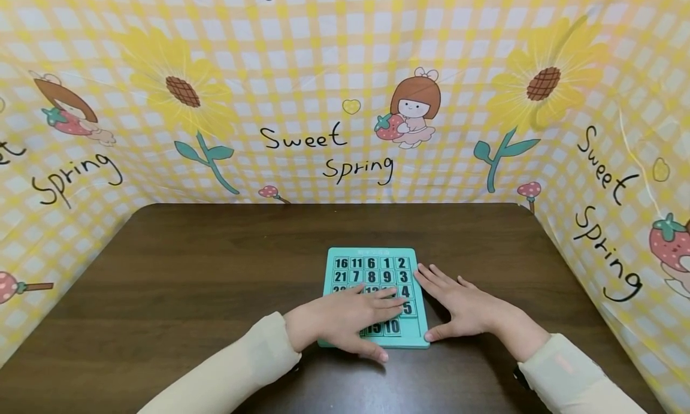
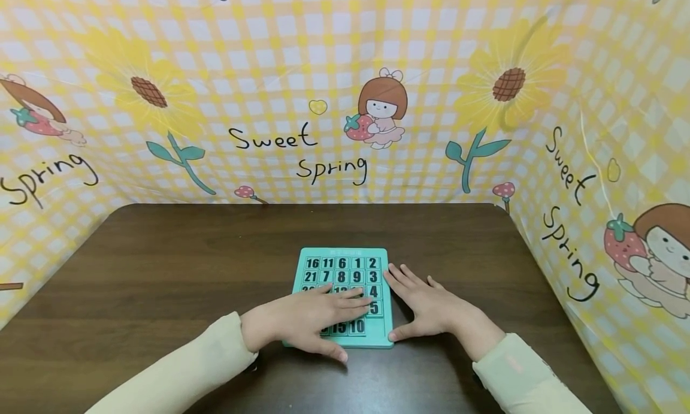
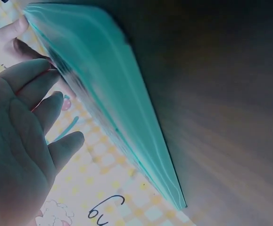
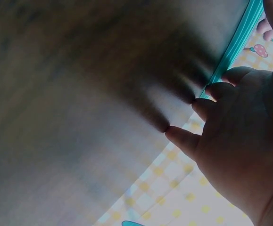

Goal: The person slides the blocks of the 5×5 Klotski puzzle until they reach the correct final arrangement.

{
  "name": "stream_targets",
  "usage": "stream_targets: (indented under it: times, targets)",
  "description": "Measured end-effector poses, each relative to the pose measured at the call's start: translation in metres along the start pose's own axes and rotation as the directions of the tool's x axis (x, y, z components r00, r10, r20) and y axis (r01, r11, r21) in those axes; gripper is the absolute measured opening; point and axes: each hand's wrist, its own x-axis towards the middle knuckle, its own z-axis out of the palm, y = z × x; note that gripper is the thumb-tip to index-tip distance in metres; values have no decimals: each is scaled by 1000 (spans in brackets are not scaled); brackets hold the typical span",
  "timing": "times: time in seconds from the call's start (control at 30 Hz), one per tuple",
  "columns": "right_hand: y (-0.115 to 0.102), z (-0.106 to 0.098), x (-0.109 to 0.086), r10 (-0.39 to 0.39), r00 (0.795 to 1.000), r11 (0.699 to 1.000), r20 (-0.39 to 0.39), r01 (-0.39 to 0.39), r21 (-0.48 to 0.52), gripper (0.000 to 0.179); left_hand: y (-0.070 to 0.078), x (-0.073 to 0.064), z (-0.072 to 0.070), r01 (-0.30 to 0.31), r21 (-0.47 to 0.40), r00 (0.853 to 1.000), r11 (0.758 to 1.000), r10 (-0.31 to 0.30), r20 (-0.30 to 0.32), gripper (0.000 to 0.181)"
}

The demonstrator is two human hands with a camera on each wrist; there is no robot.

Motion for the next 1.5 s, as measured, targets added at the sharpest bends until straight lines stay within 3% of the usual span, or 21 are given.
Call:
stream_targets:
  times: [0.33,0.5,1.13,1.5]
  targets:
    - [0,0,1,0,1000,1000,-7,0,-5,115,11,-28,4,-25,26,1000,999,25,-14,82]
    - [-1,-1,0,-5,1000,1000,-7,5,-4,115,12,-33,10,-32,41,999,999,33,-13,82]
    - [0,0,0,-3,1000,1000,-11,3,-7,114,19,-11,8,-54,91,999,994,55,-1,84]
    - [0,1,0,-3,1000,1000,-9,3,-10,115,22,-9,7,-67,96,998,993,68,-2,85]
